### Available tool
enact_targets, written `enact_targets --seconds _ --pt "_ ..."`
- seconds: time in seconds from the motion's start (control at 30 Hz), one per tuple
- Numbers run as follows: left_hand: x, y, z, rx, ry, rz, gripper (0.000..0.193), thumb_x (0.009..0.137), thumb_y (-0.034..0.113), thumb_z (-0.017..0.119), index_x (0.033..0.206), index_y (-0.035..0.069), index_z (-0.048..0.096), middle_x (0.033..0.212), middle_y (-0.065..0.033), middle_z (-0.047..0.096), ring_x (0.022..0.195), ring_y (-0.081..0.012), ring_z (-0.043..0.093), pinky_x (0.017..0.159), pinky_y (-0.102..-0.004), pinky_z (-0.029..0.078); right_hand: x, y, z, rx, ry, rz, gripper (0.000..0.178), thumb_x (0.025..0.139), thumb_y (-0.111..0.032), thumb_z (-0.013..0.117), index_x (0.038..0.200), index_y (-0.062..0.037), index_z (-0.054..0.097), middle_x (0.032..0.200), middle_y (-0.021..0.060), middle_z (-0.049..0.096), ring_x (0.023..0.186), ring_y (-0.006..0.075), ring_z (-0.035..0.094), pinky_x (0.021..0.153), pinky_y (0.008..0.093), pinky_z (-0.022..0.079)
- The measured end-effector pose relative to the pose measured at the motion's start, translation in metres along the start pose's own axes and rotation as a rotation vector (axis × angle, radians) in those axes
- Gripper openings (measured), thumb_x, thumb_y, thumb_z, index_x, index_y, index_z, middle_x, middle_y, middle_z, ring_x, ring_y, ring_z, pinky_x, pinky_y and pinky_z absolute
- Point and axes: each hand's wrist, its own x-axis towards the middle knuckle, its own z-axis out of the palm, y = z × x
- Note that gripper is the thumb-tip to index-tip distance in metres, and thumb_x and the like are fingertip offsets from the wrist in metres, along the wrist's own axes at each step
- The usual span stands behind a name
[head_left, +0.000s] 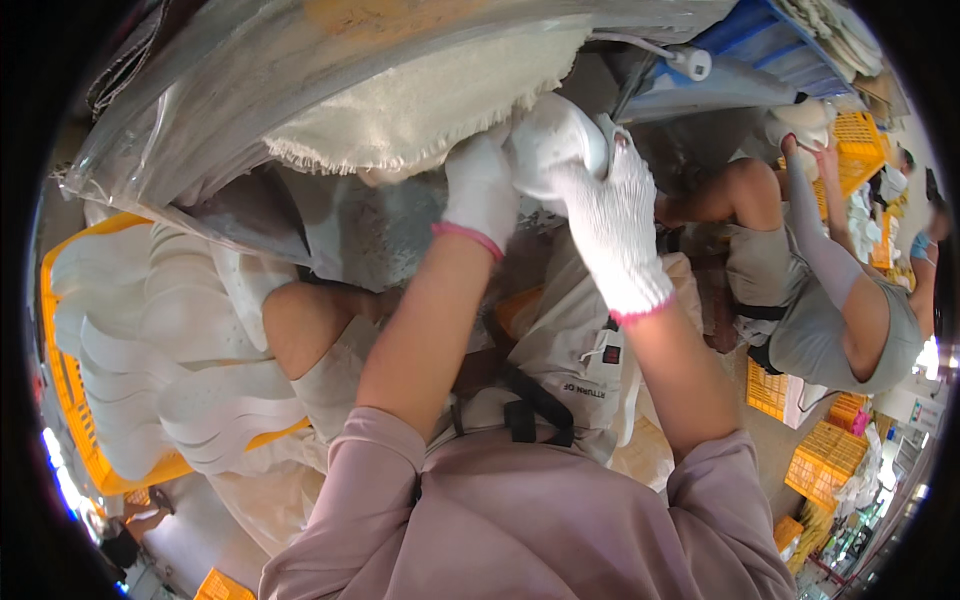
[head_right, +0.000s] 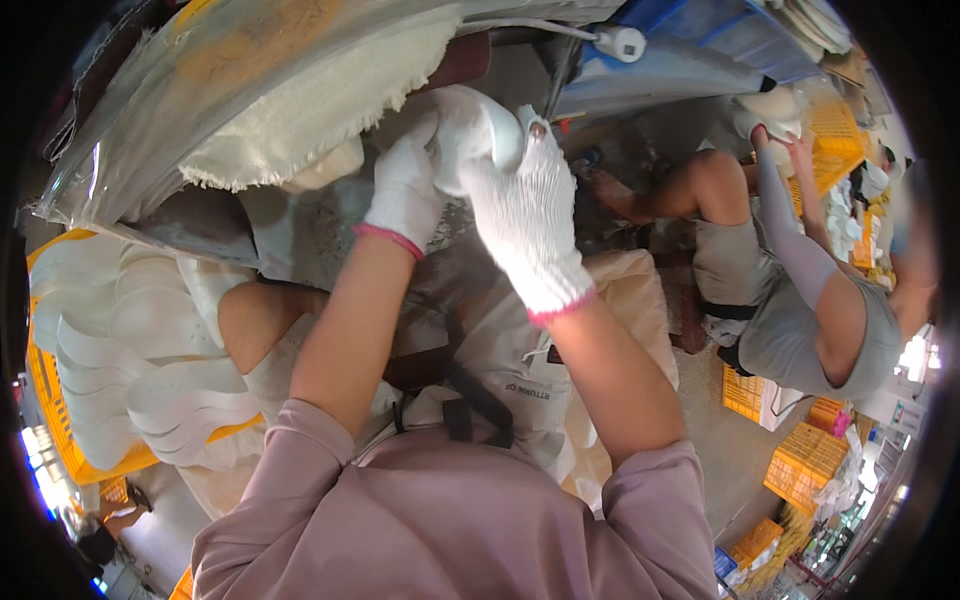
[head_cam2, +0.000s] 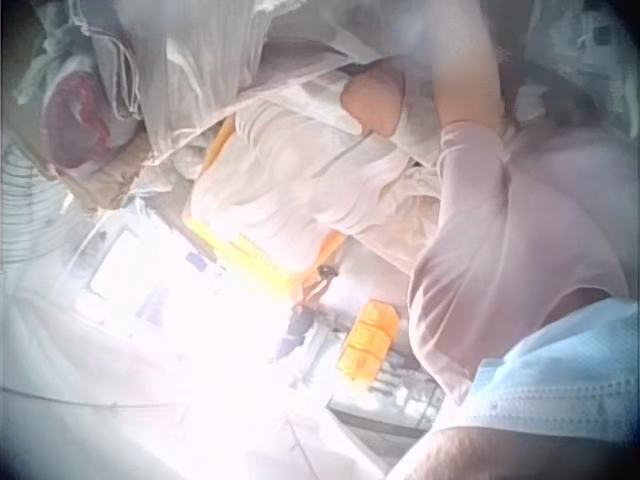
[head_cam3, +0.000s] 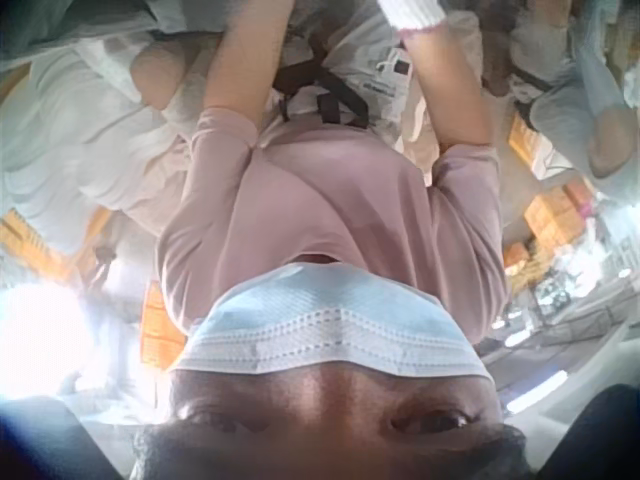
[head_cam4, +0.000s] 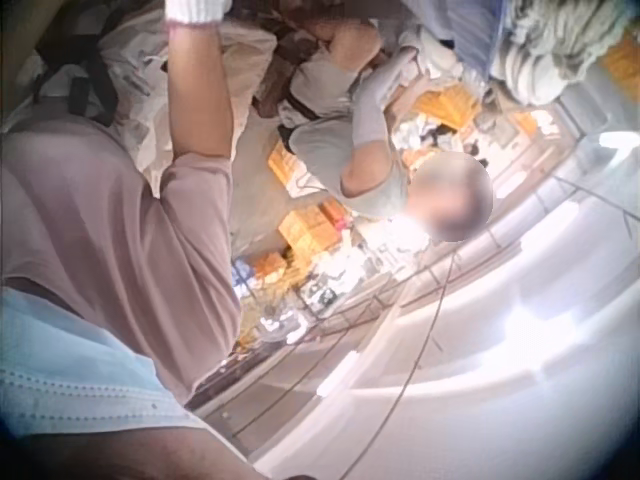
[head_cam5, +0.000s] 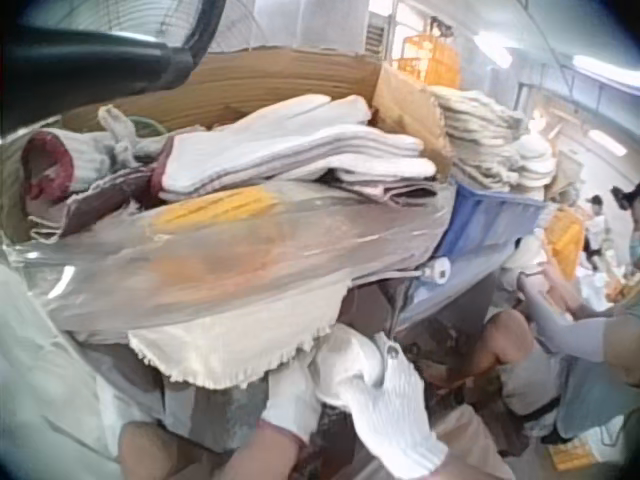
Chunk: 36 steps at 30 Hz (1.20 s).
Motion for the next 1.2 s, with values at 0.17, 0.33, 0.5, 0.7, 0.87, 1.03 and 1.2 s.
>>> enact_targets --seconds 0.17,0.33,0.5,0.7,0.87,1.03,1.2 --pt "0.026 0.054 -0.104 0.803 0.165 -0.315 0.058 0.113 0.048 0.051 0.159 0.013 0.052 0.151 -0.0099 0.063 0.135 -0.0317 0.063 0.113 -0.0462 0.050 0.028 -0.011 0.018 0.141 -0.162 0.090 0.050 0.089 -0.032 0.071 0.115 0.0109 0.069 0.108 0.0344 0.071 0.104 0.0484 0.072 0.087 0.0523 0.059" --pt "-0.031 0.078 -0.154 1.309 -0.091 0.053 0.069 0.100 0.039 0.077 0.151 -0.002 0.057 0.134 -0.0128 0.072 0.123 -0.0230 0.068 0.106 -0.0339 0.053 0.048 0.004 0.043 0.354 -0.298 0.404 0.051 0.086 -0.040 0.070 0.100 0.0088 0.073 0.090 0.0326 0.074 0.097 0.0483 0.074 0.087 0.0503 0.057" --pt "-0.080 0.027 -0.091 0.374 -0.156 -0.021 0.048 0.092 0.025 0.088 0.127 -0.005 0.074 0.117 -0.0078 0.077 0.102 -0.0172 0.072 0.094 -0.0313 0.058 0.047 -0.026 0.037 0.215 -0.218 0.282 0.060 0.084 -0.044 0.073 0.112 0.0094 0.072 0.106 0.0350 0.074 0.106 0.0492 0.072 0.093 0.0486 0.056" --pt "-0.032 0.016 -0.047 0.237 -0.184 0.037 0.042 0.102 0.030 0.076 0.126 -0.004 0.074 0.119 -0.0099 0.077 0.106 -0.0177 0.072 0.091 -0.0359 0.059 -0.026 -0.065 -0.045 -0.416 -0.400 -0.663 0.063 0.084 -0.031 0.082 0.140 -0.0069 0.065 0.133 0.0167 0.068 0.134 0.0419 0.059 0.113 0.0626 0.044" --pt "-0.068 0.021 -0.082 -0.095 -0.276 -0.322 0.058 0.107 0.051 0.061 0.132 -0.001 0.069 0.123 -0.0168 0.075 0.116 -0.0302 0.071 0.099 -0.0487 0.059 -0.052 -0.033 -0.038 -0.535 -0.497 -0.785 0.037 0.092 -0.011 0.066 0.128 -0.0118 0.070 0.112 0.0064 0.070 0.102 0.0253 0.069 0.081 0.0352 0.057" --pt "-0.067 0.028 -0.102 -0.577 -0.319 -0.301 0.080 0.100 0.079 0.048 0.132 0.007 0.063 0.113 -0.0242 0.070 0.096 -0.0441 0.068 0.085 -0.0592 0.059 -0.089 -0.093 0.002 -0.179 -0.436 -0.591 0.045 0.083 -0.016 0.079 0.127 -0.0088 0.072 0.126 0.0117 0.077 0.098 0.0241 0.079 0.075 0.0359 0.063" --pt "-0.015 0.032 -0.103 0.129 -0.091 0.138 0.055 0.101 0.051 0.050 0.129 0.007 0.067 0.112 -0.0178 0.074 0.099 -0.0340 0.072 0.088 -0.0440 0.059 -0.037 -0.090 0.056 -0.139 -0.316 -0.561 0.025 0.086 -0.021 0.074 0.110 -0.0138 0.074 0.081 0.0114 0.070 0.064 0.0345 0.070 0.060 0.0463 0.057"
